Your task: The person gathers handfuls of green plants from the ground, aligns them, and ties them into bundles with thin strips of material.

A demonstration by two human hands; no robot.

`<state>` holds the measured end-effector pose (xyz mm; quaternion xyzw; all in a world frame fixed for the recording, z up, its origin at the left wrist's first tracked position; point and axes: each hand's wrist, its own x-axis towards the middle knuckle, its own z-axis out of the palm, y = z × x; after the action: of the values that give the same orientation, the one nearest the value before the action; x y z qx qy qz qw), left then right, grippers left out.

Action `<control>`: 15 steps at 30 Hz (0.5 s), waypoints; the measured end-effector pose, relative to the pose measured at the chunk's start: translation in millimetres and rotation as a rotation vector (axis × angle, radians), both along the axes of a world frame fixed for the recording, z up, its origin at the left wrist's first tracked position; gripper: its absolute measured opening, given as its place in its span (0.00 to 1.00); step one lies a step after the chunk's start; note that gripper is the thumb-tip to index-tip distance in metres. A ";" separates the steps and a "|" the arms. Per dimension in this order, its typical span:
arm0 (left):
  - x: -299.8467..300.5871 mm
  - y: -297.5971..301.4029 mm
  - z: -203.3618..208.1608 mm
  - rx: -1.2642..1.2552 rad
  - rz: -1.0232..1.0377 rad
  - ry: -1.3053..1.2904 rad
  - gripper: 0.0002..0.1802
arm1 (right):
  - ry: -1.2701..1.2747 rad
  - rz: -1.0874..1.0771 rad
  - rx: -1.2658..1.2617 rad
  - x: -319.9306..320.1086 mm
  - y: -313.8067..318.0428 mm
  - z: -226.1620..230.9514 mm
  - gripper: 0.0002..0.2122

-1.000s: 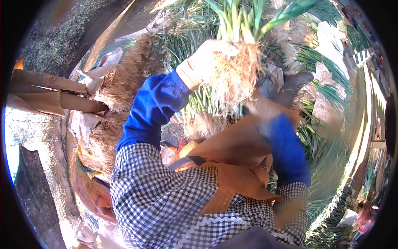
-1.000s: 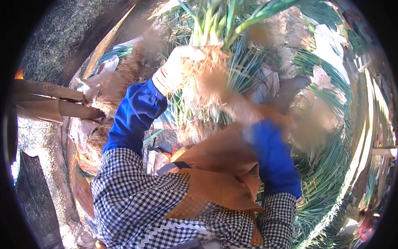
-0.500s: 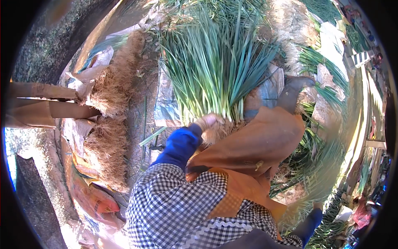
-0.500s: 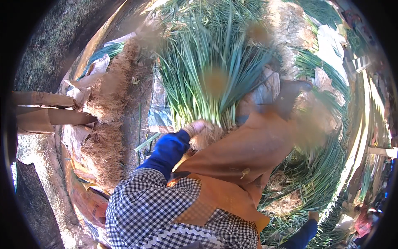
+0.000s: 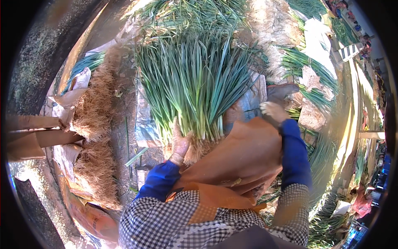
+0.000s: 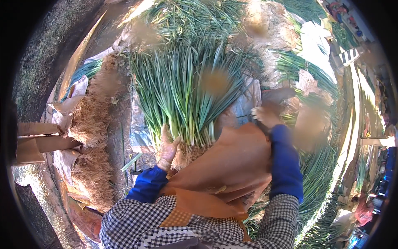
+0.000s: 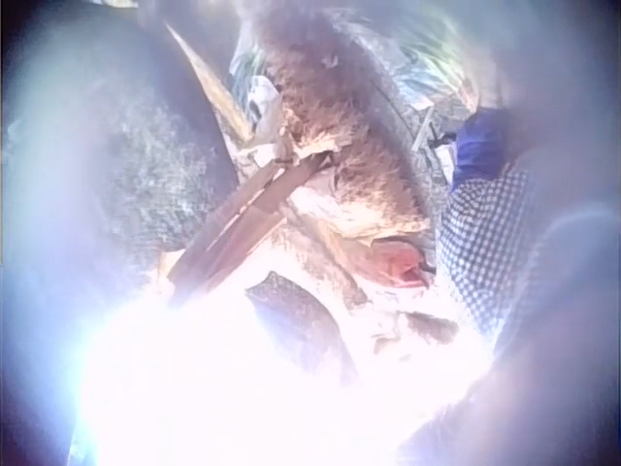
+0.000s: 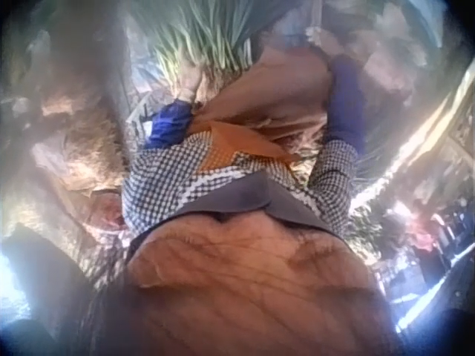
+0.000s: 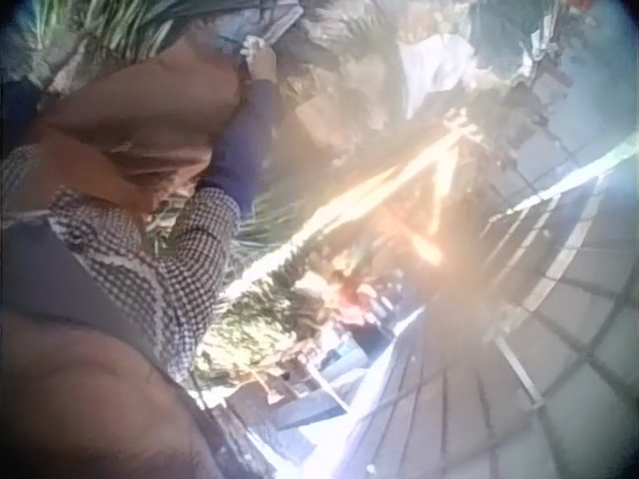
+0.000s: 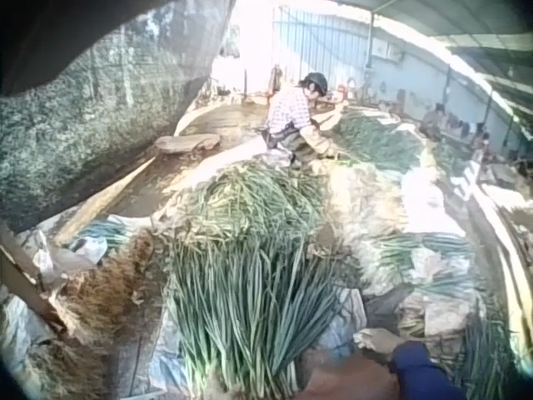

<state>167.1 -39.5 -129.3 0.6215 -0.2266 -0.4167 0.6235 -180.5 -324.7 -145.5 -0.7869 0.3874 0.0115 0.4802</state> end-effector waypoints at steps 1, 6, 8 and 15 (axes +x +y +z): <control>8.3 -2.4 -4.3 0.064 -0.068 -0.379 0.40 | 0.006 -0.088 0.179 29.0 0.1 -20.9 0.13; 8.4 -9.4 -80.2 0.504 -0.679 -1.343 0.36 | 0.131 -0.301 0.004 40.3 -35.8 -108.6 0.18; 13.0 -9.1 -91.2 0.610 -0.789 -1.308 0.35 | 0.196 -0.512 -0.015 35.7 -61.8 -127.1 0.24; 11.3 -17.4 -69.1 0.594 -0.758 -1.065 0.37 | 0.505 -0.515 -0.265 38.9 -73.3 -172.4 0.31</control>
<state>178.4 -56.9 -198.4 0.7625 -0.5772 -0.2889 0.0454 -141.5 -398.0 -317.9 -0.6914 0.6767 0.0338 0.2510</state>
